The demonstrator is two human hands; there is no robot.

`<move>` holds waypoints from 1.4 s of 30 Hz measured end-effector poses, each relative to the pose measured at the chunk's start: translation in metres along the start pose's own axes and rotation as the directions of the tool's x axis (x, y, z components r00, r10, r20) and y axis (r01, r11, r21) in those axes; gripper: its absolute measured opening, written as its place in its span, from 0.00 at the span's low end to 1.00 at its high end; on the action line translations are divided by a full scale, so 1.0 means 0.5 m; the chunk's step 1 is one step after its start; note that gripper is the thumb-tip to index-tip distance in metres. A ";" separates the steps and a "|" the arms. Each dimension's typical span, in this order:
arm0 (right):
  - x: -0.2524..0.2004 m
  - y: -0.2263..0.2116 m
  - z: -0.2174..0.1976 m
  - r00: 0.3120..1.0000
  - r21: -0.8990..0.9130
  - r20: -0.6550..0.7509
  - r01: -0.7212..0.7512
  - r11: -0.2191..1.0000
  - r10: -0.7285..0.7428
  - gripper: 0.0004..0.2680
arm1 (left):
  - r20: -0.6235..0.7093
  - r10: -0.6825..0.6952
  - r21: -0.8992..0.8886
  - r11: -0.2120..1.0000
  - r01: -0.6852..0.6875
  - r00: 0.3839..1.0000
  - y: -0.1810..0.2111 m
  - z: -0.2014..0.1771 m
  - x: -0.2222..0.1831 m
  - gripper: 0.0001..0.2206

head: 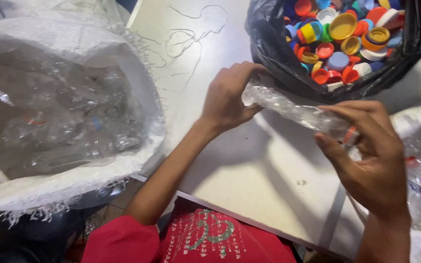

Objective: Remove caps from plastic bottles and crush them for recycling.

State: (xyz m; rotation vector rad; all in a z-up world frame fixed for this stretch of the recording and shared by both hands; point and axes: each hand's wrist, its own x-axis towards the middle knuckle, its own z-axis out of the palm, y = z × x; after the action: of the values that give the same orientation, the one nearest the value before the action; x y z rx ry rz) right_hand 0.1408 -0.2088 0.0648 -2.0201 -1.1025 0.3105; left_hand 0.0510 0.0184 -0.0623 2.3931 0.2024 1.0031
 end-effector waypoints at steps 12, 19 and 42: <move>0.037 -0.045 0.166 0.890 0.273 -0.028 0.444 0.853 -0.454 0.15 | 0.091 -0.400 -0.545 0.747 0.382 0.912 -0.087 0.055 -0.059 0.09; 0.099 -0.265 0.322 0.788 0.341 0.024 0.572 0.746 -0.615 0.14 | 0.267 -0.298 -0.889 0.291 0.354 0.916 -0.083 -0.003 -0.092 0.09; 0.165 -0.353 0.543 0.275 -0.171 0.356 0.959 0.228 -0.893 0.21 | 0.183 -0.336 -0.482 0.789 0.382 0.924 -0.101 0.054 -0.062 0.09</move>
State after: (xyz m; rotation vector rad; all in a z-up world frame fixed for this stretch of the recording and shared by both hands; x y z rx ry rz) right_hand -0.0631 0.0537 0.0311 -1.1802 -2.4380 -0.4102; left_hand 0.0511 0.0398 -0.1237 1.8135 0.3059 0.6636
